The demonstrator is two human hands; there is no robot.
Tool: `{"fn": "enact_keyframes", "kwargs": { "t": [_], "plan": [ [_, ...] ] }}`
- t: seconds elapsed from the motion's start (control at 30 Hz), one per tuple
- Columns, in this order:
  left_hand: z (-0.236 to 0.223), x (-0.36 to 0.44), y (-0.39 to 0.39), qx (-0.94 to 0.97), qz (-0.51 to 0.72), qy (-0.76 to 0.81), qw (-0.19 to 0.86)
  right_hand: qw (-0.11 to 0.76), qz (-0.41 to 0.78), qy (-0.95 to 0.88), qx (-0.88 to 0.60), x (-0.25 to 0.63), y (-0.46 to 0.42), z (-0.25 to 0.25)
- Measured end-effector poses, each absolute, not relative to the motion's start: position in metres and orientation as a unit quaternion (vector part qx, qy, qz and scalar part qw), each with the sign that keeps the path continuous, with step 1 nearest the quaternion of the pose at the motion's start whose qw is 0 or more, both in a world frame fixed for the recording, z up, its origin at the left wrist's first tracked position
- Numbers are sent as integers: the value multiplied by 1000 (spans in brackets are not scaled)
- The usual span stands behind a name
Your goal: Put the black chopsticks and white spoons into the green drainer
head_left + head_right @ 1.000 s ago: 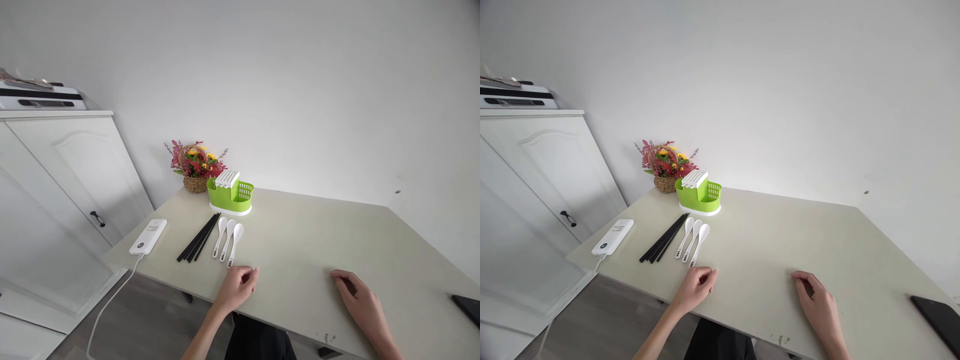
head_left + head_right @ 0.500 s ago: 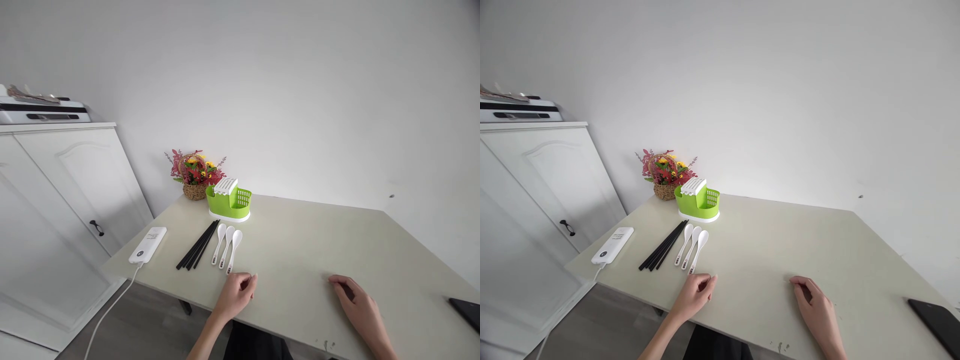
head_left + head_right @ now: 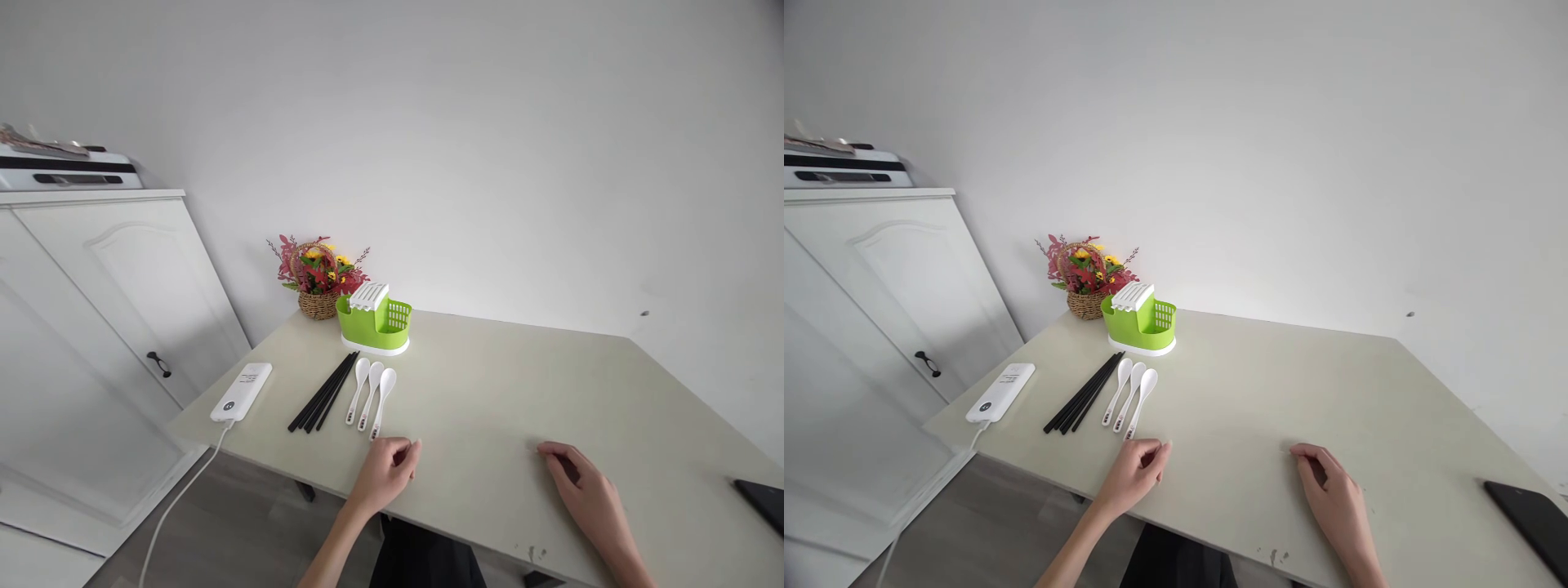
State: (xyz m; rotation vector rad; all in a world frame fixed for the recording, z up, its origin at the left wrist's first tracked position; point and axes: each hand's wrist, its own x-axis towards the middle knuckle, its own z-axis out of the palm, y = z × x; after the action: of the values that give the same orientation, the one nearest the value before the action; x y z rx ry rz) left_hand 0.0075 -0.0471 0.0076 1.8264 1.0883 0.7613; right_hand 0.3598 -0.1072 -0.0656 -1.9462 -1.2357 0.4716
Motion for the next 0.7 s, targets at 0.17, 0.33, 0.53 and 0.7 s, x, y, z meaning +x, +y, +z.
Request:
{"fn": "enact_keyframes", "kwargs": {
  "t": [0.17, 0.33, 0.53, 0.7],
  "plan": [
    [8, 8, -47, 732, 307, 433, 426, 392, 182, -485, -760, 360, -107, -65],
    [7, 8, -47, 733, 304, 439, 422, 394, 173, -491, -757, 360, -106, -65],
    [8, 7, -48, 730, 305, 443, 422, 394, 171, -487, -761, 358, -106, -65],
    [9, 8, -48, 729, 306, 445, 420, 398, 167, -497, -753, 359, -106, -65]
  ]
}}
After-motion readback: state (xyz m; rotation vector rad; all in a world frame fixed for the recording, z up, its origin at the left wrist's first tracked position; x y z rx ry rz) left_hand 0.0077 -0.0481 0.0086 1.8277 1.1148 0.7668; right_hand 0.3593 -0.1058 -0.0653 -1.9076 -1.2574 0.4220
